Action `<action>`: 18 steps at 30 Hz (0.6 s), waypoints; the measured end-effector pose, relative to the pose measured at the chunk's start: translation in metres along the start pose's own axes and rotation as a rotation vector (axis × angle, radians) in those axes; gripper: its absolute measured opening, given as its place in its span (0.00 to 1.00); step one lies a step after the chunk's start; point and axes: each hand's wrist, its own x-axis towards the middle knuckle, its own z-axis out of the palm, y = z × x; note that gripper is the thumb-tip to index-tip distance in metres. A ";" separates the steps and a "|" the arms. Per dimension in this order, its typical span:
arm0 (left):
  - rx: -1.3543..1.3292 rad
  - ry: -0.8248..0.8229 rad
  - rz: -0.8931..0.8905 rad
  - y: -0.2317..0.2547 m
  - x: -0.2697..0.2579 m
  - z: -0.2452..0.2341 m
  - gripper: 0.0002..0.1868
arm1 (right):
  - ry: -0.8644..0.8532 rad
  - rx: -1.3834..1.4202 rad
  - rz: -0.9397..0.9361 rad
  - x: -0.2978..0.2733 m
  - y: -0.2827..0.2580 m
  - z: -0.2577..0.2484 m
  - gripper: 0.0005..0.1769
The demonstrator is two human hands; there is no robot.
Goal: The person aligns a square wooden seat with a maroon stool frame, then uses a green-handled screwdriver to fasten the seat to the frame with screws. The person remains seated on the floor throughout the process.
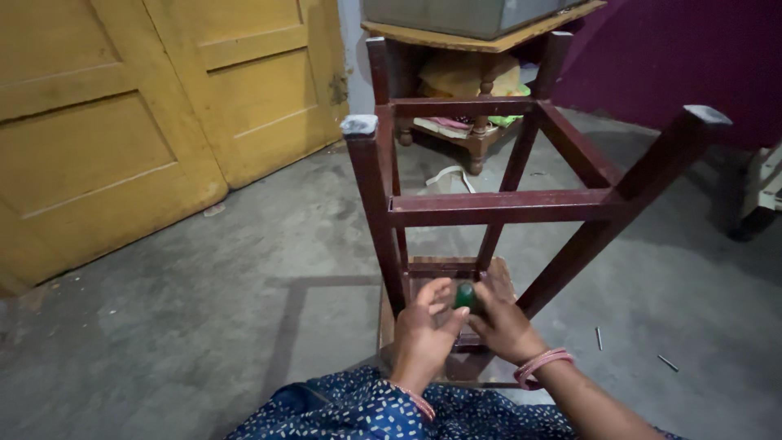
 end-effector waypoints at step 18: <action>0.133 -0.029 0.169 0.004 0.016 0.020 0.17 | -0.092 0.130 0.355 0.018 -0.029 -0.037 0.31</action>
